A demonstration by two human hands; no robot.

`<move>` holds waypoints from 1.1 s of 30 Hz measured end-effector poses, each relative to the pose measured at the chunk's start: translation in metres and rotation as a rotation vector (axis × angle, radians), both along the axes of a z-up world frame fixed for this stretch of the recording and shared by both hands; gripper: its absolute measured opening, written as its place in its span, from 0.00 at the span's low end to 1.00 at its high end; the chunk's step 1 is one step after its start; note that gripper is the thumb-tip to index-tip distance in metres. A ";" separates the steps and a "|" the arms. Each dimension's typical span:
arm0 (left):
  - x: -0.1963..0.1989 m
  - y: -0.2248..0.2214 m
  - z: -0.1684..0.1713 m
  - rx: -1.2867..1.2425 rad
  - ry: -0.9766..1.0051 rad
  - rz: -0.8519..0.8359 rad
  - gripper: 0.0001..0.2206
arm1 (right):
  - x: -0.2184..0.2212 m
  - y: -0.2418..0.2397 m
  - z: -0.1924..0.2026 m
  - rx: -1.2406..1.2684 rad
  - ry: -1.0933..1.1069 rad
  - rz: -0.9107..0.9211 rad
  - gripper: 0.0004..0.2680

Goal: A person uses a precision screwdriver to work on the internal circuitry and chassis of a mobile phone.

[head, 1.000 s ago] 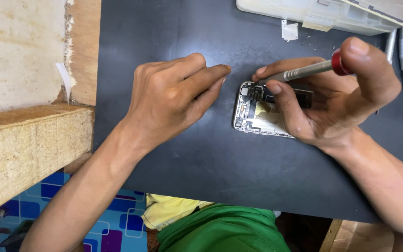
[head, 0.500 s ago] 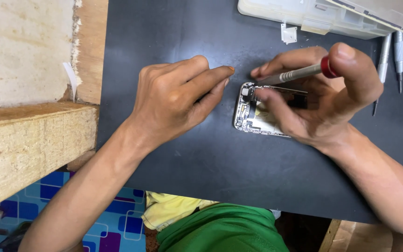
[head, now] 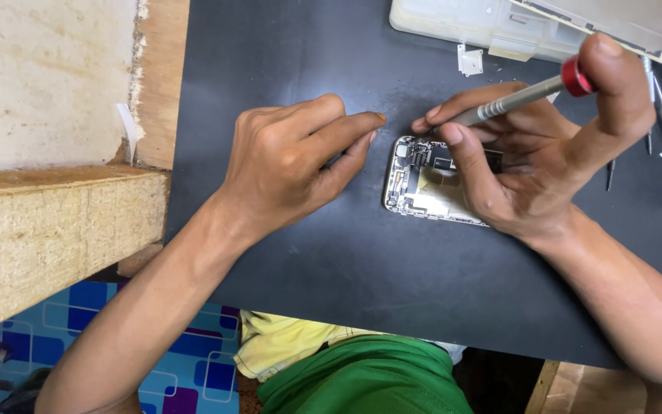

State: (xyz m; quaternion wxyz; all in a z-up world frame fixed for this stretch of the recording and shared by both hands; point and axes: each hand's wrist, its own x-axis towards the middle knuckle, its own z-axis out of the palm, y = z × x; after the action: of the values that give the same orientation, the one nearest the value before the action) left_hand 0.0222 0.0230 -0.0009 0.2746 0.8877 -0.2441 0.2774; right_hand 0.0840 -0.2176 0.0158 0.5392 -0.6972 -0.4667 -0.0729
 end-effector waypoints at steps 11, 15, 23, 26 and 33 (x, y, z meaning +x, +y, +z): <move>0.006 -0.003 0.006 0.164 -0.010 -0.034 0.10 | 0.006 0.013 0.000 -0.013 -0.031 0.059 0.27; 0.007 -0.005 0.006 0.181 0.004 -0.055 0.12 | 0.006 0.008 -0.005 -0.007 -0.007 0.037 0.25; 0.007 -0.008 0.013 0.352 -0.094 0.018 0.10 | -0.002 0.006 0.000 0.021 0.089 -0.027 0.27; 0.006 -0.009 0.014 0.438 -0.157 0.059 0.10 | -0.004 -0.004 0.004 0.028 0.136 -0.006 0.33; 0.005 -0.006 0.017 0.304 -0.137 0.031 0.10 | -0.001 -0.005 0.037 -0.520 0.073 -0.018 0.07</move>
State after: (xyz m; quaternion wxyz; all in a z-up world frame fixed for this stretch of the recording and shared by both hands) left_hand 0.0270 0.0171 0.0160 0.1154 0.9018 -0.2876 0.3012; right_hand 0.0835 -0.2222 0.0532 0.3575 -0.8187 -0.4439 0.0700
